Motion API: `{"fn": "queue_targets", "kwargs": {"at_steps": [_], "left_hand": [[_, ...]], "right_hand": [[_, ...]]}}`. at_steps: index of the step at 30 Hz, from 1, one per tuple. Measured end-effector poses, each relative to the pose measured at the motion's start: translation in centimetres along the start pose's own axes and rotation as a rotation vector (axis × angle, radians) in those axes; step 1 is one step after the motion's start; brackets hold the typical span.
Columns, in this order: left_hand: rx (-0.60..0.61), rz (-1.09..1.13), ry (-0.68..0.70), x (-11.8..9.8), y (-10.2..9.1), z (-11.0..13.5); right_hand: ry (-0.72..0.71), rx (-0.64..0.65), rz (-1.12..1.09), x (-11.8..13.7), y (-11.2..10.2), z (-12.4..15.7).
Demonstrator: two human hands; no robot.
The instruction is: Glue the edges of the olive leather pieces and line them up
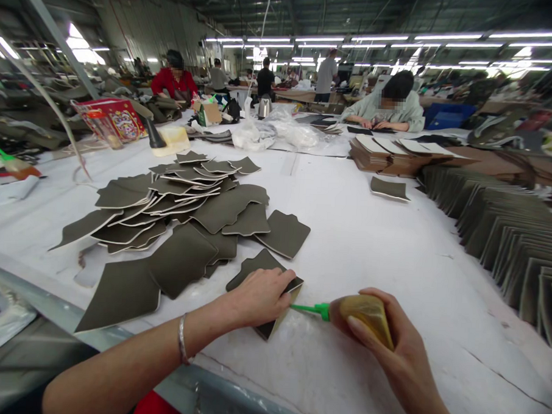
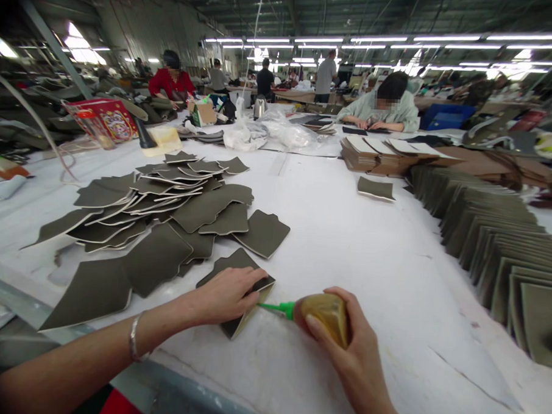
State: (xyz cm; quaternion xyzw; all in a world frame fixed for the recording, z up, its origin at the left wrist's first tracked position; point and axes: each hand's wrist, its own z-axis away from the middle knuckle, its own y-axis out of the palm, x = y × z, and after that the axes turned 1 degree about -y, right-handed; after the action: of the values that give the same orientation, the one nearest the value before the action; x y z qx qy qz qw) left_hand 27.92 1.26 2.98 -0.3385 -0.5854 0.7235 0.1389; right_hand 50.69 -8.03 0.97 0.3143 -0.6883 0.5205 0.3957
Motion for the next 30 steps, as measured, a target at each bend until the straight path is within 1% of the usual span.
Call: {"fn": "queue_targets", "kwargs": {"at_steps": [2,3,7,8,11,13,17,18,23,25,27,30], "left_hand": [[-0.002,0.003,0.006,0.0,0.0,0.0],[0.000,0.004,0.007,0.0,0.0,0.0],[-0.002,0.000,0.015,0.1,0.0,0.0],[-0.005,-0.003,0.018,0.1,0.1,-0.1],[-0.008,-0.013,0.020,0.1,0.1,-0.1],[-0.004,-0.016,0.019,0.1,0.1,-0.1],[0.003,-0.025,0.013,0.1,0.1,-0.1],[0.003,-0.028,0.011,0.1,0.0,-0.2],[0.010,-0.030,0.015,0.1,-0.1,-0.2],[0.015,-0.022,0.016,0.1,-0.1,-0.2],[0.017,-0.014,0.015,0.1,-0.1,-0.2],[0.016,-0.002,0.013,0.3,0.0,-0.2]], "right_hand": [[-0.027,-0.048,0.039,-0.7,-0.5,-0.5],[-0.037,-0.047,0.044,-0.9,-0.7,-0.6],[-0.064,0.070,0.035,-1.0,-0.8,-0.2],[-0.065,0.071,0.041,-1.0,-0.8,-0.2],[-0.079,-0.033,0.071,-0.9,-0.8,-0.4],[-0.099,-0.060,0.080,-0.9,-0.8,-0.5],[-0.119,0.061,0.067,-1.0,-0.7,-0.4],[-0.117,0.063,0.069,-1.0,-0.7,-0.5],[-0.101,-0.116,0.092,-1.0,-0.9,-1.6],[-0.092,-0.140,0.098,-0.9,-0.8,-1.5],[-0.060,-0.119,0.087,-0.7,-0.4,-0.8],[0.043,-0.009,0.008,-0.3,0.2,0.6]]}}
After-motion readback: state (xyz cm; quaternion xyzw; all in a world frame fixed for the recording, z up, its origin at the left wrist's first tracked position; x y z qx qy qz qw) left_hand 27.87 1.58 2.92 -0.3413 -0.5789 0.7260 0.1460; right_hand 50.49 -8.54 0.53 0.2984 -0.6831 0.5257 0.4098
